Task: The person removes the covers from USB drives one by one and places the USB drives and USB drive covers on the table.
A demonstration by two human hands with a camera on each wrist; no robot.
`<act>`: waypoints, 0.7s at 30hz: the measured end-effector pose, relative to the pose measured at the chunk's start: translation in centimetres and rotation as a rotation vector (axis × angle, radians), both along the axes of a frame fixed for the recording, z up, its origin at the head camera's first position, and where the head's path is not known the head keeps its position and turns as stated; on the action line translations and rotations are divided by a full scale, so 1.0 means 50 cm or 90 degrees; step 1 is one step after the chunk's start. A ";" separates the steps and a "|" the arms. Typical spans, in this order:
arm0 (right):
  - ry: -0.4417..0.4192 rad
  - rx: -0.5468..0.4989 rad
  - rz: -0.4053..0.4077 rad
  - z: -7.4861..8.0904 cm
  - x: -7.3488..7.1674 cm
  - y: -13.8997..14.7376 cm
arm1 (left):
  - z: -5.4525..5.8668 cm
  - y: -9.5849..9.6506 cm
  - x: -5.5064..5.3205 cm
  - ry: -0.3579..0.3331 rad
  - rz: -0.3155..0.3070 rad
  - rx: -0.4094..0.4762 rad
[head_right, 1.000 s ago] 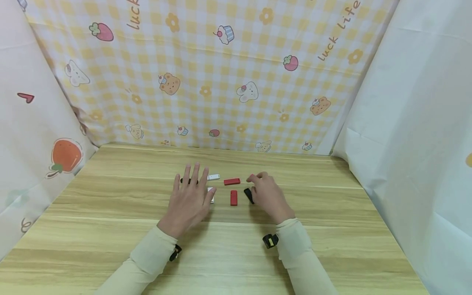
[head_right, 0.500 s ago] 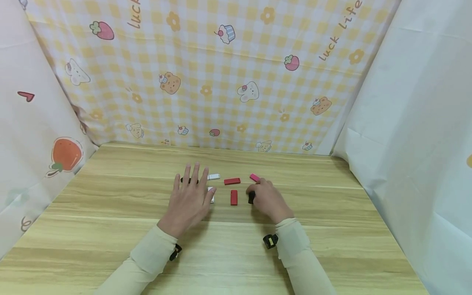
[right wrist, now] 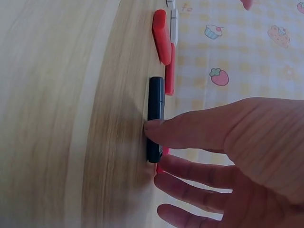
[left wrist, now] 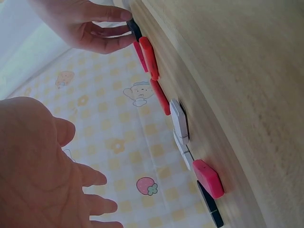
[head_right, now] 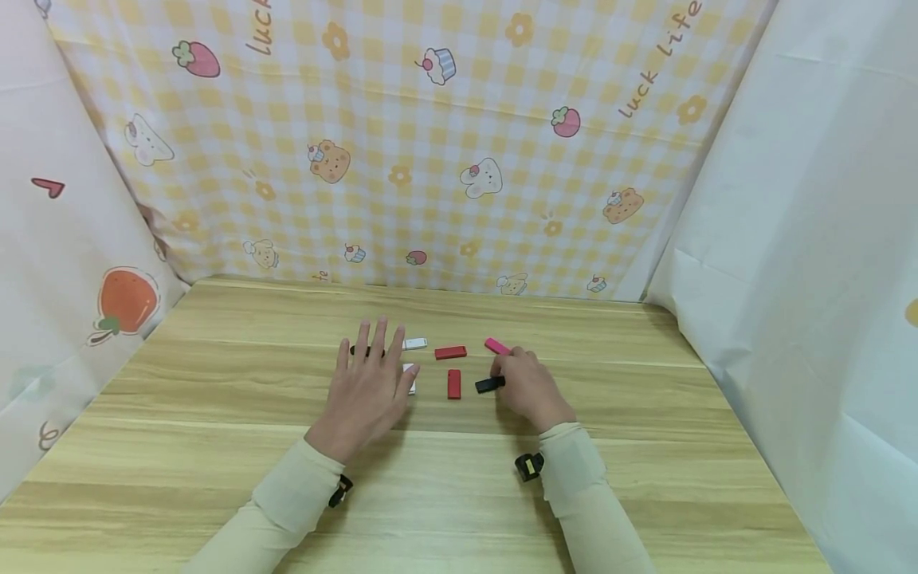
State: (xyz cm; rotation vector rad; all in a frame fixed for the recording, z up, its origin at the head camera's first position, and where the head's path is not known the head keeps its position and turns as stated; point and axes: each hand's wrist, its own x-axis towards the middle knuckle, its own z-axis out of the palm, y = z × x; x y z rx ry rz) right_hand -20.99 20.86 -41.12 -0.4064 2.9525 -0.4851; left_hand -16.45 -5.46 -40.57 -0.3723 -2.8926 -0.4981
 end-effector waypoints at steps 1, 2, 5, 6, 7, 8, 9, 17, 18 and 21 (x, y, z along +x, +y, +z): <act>-0.002 0.001 -0.001 0.000 -0.001 0.000 | 0.000 0.000 0.000 0.000 0.000 0.000; -0.003 0.001 -0.002 -0.001 -0.002 0.000 | 0.000 0.000 0.000 -0.001 0.000 0.001; -0.004 -0.003 0.000 -0.002 -0.006 0.001 | 0.000 0.001 0.000 -0.004 -0.001 0.002; -0.006 -0.006 0.000 -0.003 -0.007 0.001 | 0.000 0.001 -0.001 -0.006 -0.001 0.002; -0.008 -0.009 0.000 -0.003 -0.009 0.002 | 0.000 0.002 -0.001 -0.009 -0.001 0.002; -0.010 -0.010 0.001 -0.004 -0.010 0.002 | 0.000 0.002 -0.001 -0.011 -0.002 0.002; -0.013 -0.012 0.000 -0.004 -0.012 0.002 | 0.001 0.002 -0.001 -0.014 -0.002 0.003; -0.042 -0.019 0.004 -0.004 -0.019 0.002 | 0.001 0.003 -0.003 -0.016 -0.007 0.009; -0.046 -0.020 0.003 -0.003 -0.019 0.002 | 0.001 0.004 -0.003 -0.007 -0.007 0.011; -0.051 -0.017 -0.003 -0.001 -0.017 0.002 | 0.002 0.004 -0.005 0.044 -0.012 0.009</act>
